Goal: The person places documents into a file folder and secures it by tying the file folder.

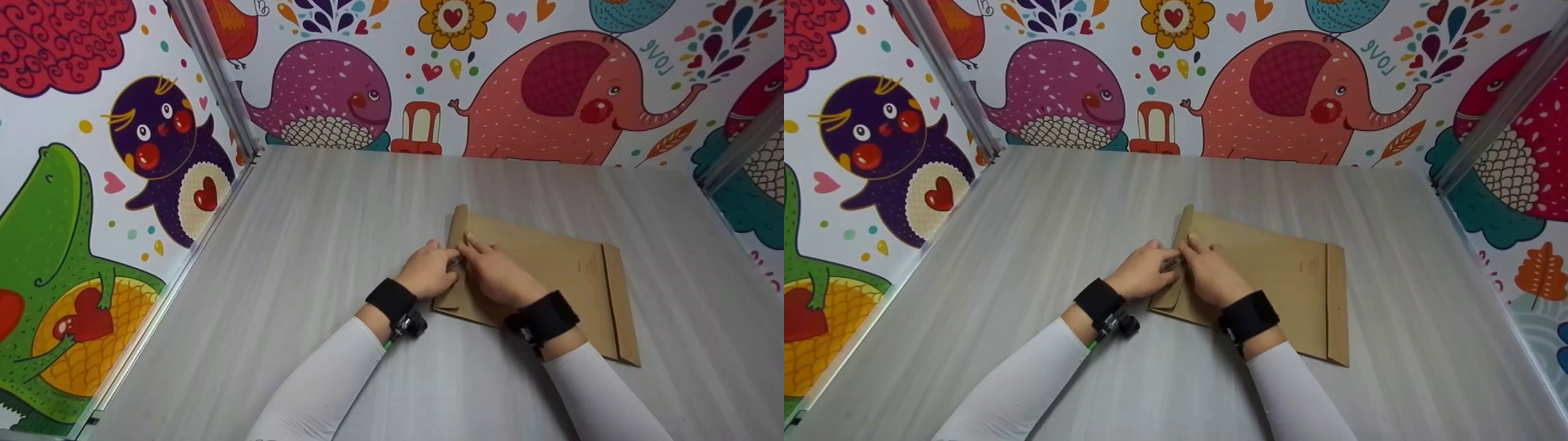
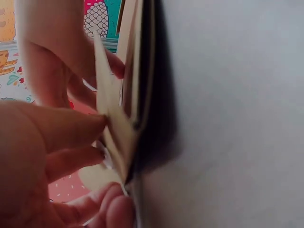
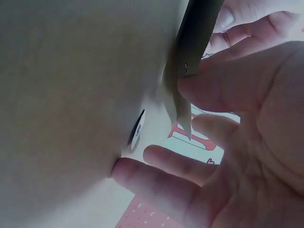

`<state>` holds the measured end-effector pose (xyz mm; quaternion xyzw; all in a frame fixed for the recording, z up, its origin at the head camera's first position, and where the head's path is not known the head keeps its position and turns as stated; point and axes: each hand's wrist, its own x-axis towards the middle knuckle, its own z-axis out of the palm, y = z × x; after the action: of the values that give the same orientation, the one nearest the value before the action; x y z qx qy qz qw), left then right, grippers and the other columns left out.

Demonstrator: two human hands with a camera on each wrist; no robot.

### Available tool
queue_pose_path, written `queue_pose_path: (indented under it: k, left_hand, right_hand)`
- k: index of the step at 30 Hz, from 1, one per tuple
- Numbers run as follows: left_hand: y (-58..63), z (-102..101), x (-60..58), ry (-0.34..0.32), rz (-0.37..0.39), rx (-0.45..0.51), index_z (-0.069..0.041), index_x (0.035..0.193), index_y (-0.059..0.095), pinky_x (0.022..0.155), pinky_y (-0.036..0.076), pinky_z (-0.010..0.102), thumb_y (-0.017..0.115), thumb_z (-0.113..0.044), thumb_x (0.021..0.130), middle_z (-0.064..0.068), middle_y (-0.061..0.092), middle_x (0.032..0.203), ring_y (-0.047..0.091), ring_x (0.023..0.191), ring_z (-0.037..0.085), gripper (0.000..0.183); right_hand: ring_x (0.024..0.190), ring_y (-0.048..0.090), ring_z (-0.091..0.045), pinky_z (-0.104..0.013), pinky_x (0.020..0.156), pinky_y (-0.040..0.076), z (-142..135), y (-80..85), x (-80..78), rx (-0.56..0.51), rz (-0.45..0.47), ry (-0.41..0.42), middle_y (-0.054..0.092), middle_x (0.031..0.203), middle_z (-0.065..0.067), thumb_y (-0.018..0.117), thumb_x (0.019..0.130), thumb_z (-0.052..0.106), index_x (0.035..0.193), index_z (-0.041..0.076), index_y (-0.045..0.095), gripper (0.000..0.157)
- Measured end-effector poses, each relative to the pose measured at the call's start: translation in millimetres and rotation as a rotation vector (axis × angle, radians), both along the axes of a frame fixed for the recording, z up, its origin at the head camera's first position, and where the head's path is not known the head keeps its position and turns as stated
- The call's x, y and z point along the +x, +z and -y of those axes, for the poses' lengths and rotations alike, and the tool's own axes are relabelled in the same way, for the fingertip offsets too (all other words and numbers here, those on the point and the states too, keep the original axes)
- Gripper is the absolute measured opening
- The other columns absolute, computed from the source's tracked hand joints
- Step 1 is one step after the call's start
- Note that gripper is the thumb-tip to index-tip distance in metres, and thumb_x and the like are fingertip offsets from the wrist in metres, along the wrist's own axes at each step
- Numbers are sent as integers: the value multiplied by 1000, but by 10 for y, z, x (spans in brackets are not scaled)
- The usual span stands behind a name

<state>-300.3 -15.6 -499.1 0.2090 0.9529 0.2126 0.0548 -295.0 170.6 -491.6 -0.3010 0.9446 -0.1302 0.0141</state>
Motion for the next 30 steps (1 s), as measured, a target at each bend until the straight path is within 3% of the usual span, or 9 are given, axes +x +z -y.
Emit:
queue_pose_path:
  k: [6, 11, 16, 20, 23, 27, 30]
  left_hand:
    - [1, -8, 12, -35, -3, -23, -22, 136, 63, 73, 44, 25, 67, -29, 92, 5, 57, 108, 49, 85, 15, 45]
    - [20, -17, 35, -94, -17, -105, -20, 130, 67, 71, 43, 27, 73, -30, 86, 5, 52, 107, 50, 86, 16, 45]
    - [37, -35, 52, -25, 4, -68, -14, 115, 73, 72, 45, 30, 76, -31, 80, 7, 57, 106, 56, 90, 22, 39]
    - [52, -27, 44, 50, 65, 79, -8, 116, 71, 80, 50, 30, 78, -26, 78, 8, 66, 108, 60, 97, 23, 42]
    - [62, 0, 28, 123, 176, 279, -5, 120, 67, 82, 53, 28, 77, -20, 81, 8, 70, 111, 64, 97, 20, 43]
    - [50, 26, -15, 269, 372, 590, -2, 120, 63, 70, 54, 23, 72, -12, 84, 9, 69, 110, 66, 86, 15, 38]
    - [40, 23, -49, 359, 494, 748, -1, 123, 61, 52, 45, 20, 67, -8, 85, 4, 67, 89, 58, 64, 9, 39]
  right_hand:
    - [135, 45, -51, -60, 110, 40, 23, 9, 26, 138, 16, -23, 40, 156, -24, 44, 102, 8, 146, -3, 45, 46]
    - [138, 46, -45, -56, 115, 37, 42, 12, 5, 211, 75, -53, 45, 152, -24, 43, 102, 11, 145, -1, 48, 45]
    - [137, 48, -40, -54, 117, 34, 63, 28, 5, 200, 72, -64, 48, 150, -25, 46, 99, 10, 142, -3, 50, 45]
    - [134, 51, -42, -55, 115, 37, 87, 25, 15, 196, 41, -59, 50, 146, -28, 45, 101, 13, 139, -5, 52, 43]
    - [132, 53, -43, -55, 114, 38, 109, 24, 22, 197, 28, -55, 51, 144, -30, 45, 101, 14, 137, -7, 52, 43]
    - [132, 52, -44, -55, 114, 38, 123, 32, 36, 208, 31, -71, 50, 145, -30, 47, 100, 14, 136, -8, 53, 43]
    - [131, 50, -48, -56, 111, 41, 124, 34, 42, 215, 42, -100, 49, 147, -29, 51, 98, 15, 136, -6, 53, 44]
